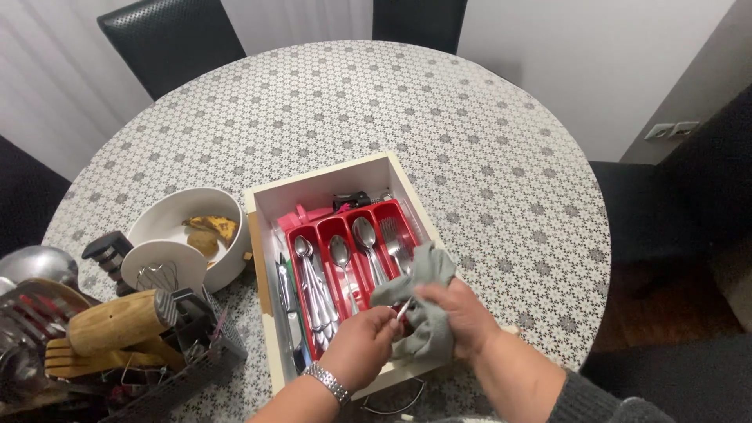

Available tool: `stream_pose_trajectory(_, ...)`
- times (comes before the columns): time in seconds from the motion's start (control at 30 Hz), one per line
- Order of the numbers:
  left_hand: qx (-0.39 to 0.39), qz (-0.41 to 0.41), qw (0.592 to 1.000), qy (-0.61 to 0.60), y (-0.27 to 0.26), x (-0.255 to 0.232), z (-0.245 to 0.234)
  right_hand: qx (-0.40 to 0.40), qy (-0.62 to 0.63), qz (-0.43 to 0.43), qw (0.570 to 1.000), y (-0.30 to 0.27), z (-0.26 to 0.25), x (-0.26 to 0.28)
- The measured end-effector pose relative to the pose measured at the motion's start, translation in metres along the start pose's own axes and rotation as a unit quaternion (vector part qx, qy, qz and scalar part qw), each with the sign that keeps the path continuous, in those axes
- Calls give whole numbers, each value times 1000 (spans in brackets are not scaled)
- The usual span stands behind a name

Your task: Wiping individual pieces of cutlery with a cloth and organizing them into a drawer insert

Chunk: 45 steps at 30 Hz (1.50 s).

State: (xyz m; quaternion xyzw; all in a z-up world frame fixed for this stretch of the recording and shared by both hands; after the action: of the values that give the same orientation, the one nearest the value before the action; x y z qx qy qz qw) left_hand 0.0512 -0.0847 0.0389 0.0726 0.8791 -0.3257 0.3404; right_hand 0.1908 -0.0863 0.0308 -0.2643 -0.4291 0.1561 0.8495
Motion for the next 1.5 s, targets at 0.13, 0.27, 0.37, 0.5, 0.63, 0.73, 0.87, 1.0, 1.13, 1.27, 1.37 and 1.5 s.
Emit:
stream_pose_trajectory(0.13, 8, 31, 999, 17, -4, -3, -5, -70, -108, -21, 991, -3, -4, 11)
stream_pose_trajectory(0.27, 20, 40, 998, 44, -7, -2, -5, -95, -121, -56, 987, -8, -4, 39)
stream_pose_trajectory(0.37, 22, 32, 999, 32, -14, -5, -7, -82, -285, -193, 935, 3, -12, 59)
stream_pose_trajectory(0.5, 22, 24, 999, -21, -11, -5, -2, -187, -96, -144, 967, 2, -17, 21)
stream_pose_trajectory(0.63, 6, 32, 998, -52, -4, -4, -7, -71, -73, -47, 994, 12, 2, 9)
stream_pose_trajectory(0.73, 8, 38, 998, -40, -3, -5, -9, -55, -193, -85, 976, -1, 12, 41)
stream_pose_trajectory(0.87, -68, 127, 989, -39, 15, 4, -9, -93, -422, -296, 852, 36, -11, 81)
stream_pose_trajectory(1.0, -92, 121, 987, -49, 9, -5, -14, -204, -396, -327, 833, 24, -6, 66)
stream_pose_trajectory(1.13, -97, 107, 988, -55, 18, -1, -12, -164, -76, -235, 955, 33, -8, 13)
stream_pose_trajectory(1.27, -108, 104, 988, -29, 33, 13, -17, -143, -175, -169, 959, 27, 6, 17)
stream_pose_trajectory(1.37, -72, 92, 993, -22, 18, 9, -19, -114, -371, -191, 902, 25, 15, 51)
stream_pose_trajectory(1.5, -81, 106, 990, -36, 18, -2, -34, -99, -394, -292, 866, 54, 5, 68)
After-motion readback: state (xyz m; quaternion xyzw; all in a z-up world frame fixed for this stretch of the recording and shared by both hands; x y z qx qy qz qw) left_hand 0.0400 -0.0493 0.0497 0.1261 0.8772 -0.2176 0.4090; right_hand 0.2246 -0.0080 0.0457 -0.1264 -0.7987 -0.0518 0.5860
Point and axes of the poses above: each hand's wrist, its own y-axis towards the middle knuckle, its own z-axis out of the palm, x = y × z, the point moved 9 cm from there along y, towards the middle knuckle, and after that the axes turned 3 degrees about y, right-handed, at the moved point
